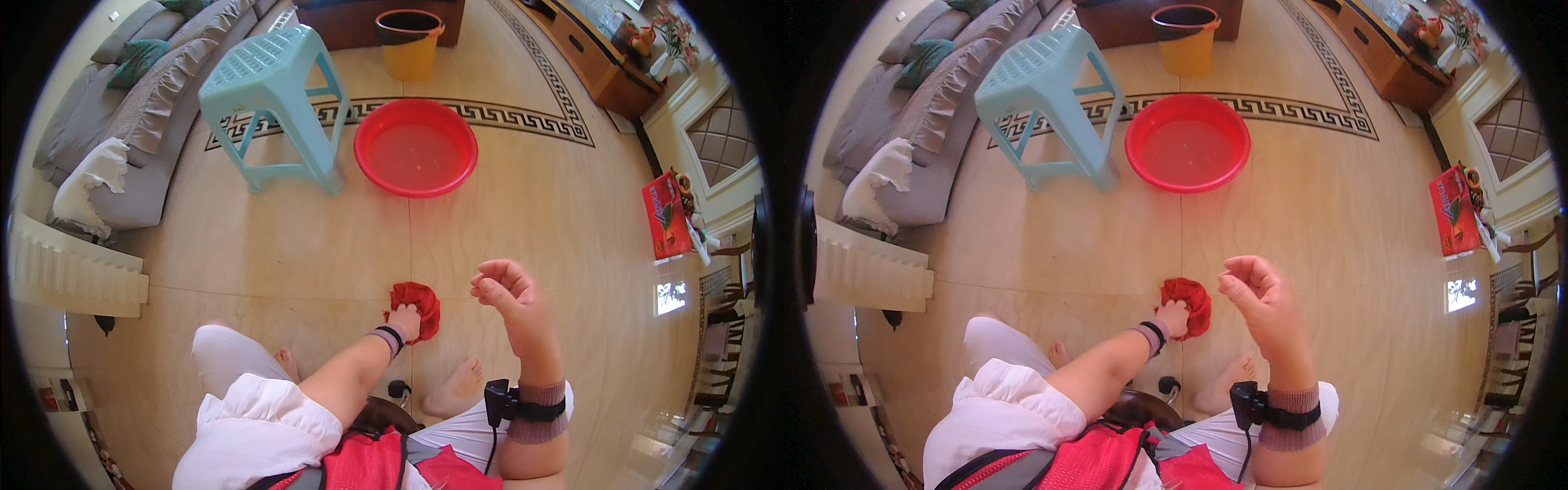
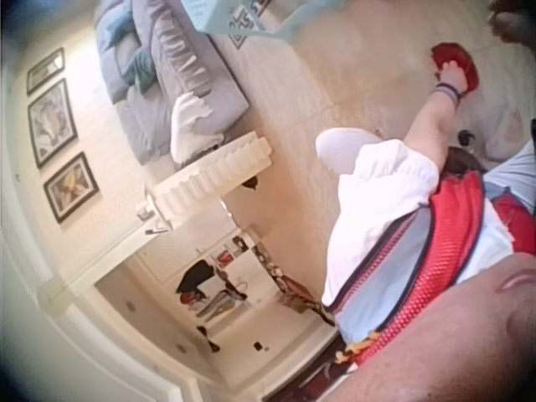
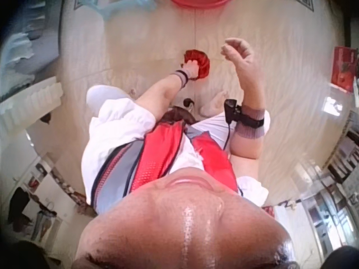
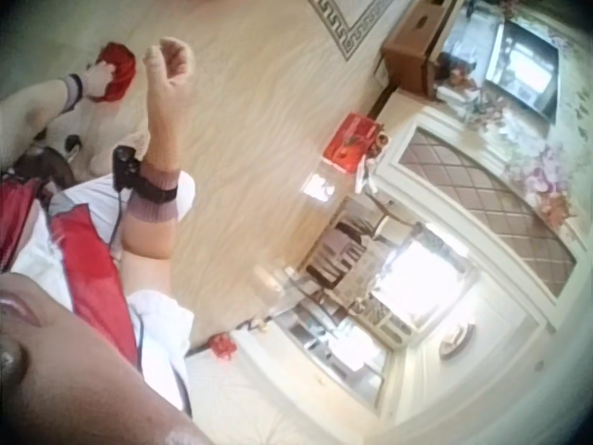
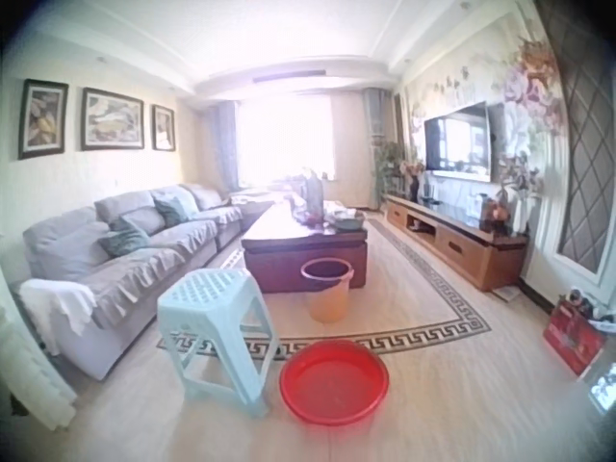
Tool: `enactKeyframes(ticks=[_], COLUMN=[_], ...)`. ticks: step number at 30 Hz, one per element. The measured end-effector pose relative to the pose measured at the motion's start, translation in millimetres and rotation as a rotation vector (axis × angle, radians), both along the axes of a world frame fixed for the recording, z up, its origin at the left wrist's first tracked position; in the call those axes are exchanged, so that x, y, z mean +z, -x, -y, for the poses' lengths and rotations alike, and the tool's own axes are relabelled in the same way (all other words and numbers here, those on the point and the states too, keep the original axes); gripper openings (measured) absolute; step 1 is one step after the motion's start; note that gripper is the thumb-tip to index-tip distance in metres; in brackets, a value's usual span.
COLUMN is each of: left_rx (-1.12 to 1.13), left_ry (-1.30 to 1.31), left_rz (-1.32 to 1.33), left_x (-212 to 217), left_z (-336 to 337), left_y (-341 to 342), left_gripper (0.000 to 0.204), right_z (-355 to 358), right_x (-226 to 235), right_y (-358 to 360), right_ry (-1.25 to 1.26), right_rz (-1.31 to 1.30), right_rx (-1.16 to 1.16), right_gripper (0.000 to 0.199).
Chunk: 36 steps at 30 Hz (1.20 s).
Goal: Folding and smoothing a red cloth on the floor while kneeling.
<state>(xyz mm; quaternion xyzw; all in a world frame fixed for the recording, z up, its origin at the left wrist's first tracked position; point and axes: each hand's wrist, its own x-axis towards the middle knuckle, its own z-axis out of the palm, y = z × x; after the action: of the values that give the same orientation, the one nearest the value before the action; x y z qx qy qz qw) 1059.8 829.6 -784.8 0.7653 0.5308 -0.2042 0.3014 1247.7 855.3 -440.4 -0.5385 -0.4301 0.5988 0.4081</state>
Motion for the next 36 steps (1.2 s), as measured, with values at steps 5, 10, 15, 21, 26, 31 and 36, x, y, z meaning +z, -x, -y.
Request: enactKeyframes(ticks=[5, 10, 15, 21, 26, 31, 36], left_rx=[0.107, 0.423, 0.455, 0.503, 0.380, 0.401, 0.343], left_ry=[-0.168, -0.003, 0.002, 0.400, 0.165, 0.119, -0.172], left_rz=[0.211, 0.691, 0.919, 1.345, 1.423, 1.398, 1.299], left_x=[5.2, 44.4, 134.7, 216.8, 267.7, 308.4, 274.5], left_z=[-15.2, -36.4, -55.4, -70.3, -41.6, -3.0, 34.4], left_y=[10.6, 30.4, 35.5, 46.4, 73.4, 89.8, 120.6], left_gripper=[0.017, 0.021, 0.012, 0.028, 0.035, 0.036, 0.036], right_z=[0.0, -26.5, -61.9, -68.7, -37.2, -5.3, 30.3], right_x=[-7.7, -30.4, -77.2, -89.0, -55.9, -50.9, -25.3], right_y=[5.9, -3.6, -3.5, 26.2, 48.6, 49.3, 63.2], right_ry=[0.007, 0.138, 0.035, -0.573, -0.478, -0.347, -0.476], right_rz=[-0.057, -0.070, 0.145, 0.545, 0.475, 0.539, 0.520], right_rx=[0.063, 0.001, 0.059, 0.384, 0.644, 0.492, 0.274], right_gripper=[0.029, 0.027, 0.024, 0.032, 0.026, 0.020, 0.017])
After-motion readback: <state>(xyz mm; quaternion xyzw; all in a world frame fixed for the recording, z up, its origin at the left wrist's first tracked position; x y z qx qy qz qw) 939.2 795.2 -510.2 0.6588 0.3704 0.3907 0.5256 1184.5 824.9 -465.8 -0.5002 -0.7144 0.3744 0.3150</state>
